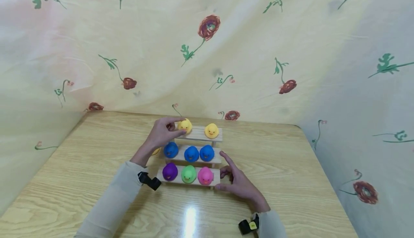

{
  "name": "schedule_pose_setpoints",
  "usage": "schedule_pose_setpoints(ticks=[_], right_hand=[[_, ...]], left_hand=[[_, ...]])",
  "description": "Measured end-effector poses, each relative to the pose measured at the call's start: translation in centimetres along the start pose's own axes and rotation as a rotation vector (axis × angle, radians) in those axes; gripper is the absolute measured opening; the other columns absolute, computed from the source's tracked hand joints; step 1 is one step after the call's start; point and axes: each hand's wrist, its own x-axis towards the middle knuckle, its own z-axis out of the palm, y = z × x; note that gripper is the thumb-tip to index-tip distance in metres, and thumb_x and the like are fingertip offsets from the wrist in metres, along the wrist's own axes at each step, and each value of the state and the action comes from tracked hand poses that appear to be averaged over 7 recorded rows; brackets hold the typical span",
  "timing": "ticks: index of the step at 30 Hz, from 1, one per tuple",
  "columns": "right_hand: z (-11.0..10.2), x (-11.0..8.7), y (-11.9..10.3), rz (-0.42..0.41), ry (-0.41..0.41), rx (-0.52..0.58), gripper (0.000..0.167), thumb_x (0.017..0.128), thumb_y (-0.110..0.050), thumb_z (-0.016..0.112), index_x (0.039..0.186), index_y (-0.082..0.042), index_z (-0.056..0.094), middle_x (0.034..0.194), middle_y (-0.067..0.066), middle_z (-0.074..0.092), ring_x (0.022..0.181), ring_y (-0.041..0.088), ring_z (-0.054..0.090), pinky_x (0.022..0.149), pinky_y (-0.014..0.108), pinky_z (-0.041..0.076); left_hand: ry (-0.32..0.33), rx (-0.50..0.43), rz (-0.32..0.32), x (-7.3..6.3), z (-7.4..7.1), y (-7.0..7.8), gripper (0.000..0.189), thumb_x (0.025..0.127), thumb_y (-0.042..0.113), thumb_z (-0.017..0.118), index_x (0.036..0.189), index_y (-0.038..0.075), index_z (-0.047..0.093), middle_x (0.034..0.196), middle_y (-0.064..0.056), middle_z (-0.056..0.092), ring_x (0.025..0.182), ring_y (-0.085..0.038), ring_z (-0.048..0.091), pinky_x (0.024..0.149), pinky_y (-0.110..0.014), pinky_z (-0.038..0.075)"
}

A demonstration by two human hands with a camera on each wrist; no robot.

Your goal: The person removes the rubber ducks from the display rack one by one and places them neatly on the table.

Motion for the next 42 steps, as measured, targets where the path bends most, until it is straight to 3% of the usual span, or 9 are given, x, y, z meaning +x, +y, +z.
schedule_pose_setpoints(ticks=[11,18,32,38,42], right_hand=[[-0.2,0.1,-0.3,0.010,-0.003,-0.002,0.102,0.088,-0.019,0.078,0.162,-0.029,0.008,0.116,0.012,0.067,0.098,0.008,0.059,0.074,0.026,0.037],[-0.5,0.2,-0.3,-0.002,-0.003,0.000,0.102,0.087,-0.018,0.078,0.162,-0.028,0.009,0.115,0.012,0.068,0.097,0.012,0.060,0.071,0.027,0.037],[-0.9,0.3,-0.6,0.009,-0.020,0.023,0.101,0.088,-0.017,0.077,0.162,-0.028,0.009,0.114,0.013,0.067,0.098,0.007,0.059,0.078,0.023,0.041],[-0.9,0.4,-0.7,0.038,-0.024,0.021,0.101,0.088,-0.019,0.077,0.162,-0.031,0.009,0.116,0.013,0.066,0.099,0.013,0.059,0.077,0.024,0.040],[-1.0,0.4,-0.8,0.043,-0.024,0.011,0.101,0.088,-0.020,0.078,0.161,-0.031,0.009,0.115,0.012,0.066,0.099,0.018,0.059,0.076,0.024,0.039]], left_hand=[[0.019,-0.017,-0.014,-0.3,-1.0,-0.6,0.041,0.087,0.017,0.078,0.125,0.004,0.070,0.064,0.000,0.039,0.061,-0.016,0.038,0.055,-0.021,0.027],[0.021,-0.010,-0.052,-0.3,-1.7,-0.7,0.042,0.088,0.019,0.078,0.126,0.006,0.069,0.066,0.000,0.040,0.062,-0.017,0.040,0.055,-0.021,0.028],[0.075,0.008,-0.048,-0.7,-3.6,-1.6,0.039,0.087,0.018,0.078,0.124,0.006,0.071,0.064,0.001,0.037,0.059,-0.016,0.036,0.054,-0.022,0.025],[0.079,0.003,-0.079,-1.1,-4.2,-1.9,0.041,0.087,0.018,0.078,0.126,0.006,0.070,0.065,0.001,0.037,0.059,-0.017,0.035,0.053,-0.022,0.024],[0.087,0.013,-0.068,-1.3,-4.7,-2.2,0.041,0.087,0.018,0.078,0.125,0.006,0.070,0.067,0.000,0.040,0.061,-0.017,0.037,0.053,-0.022,0.026]])
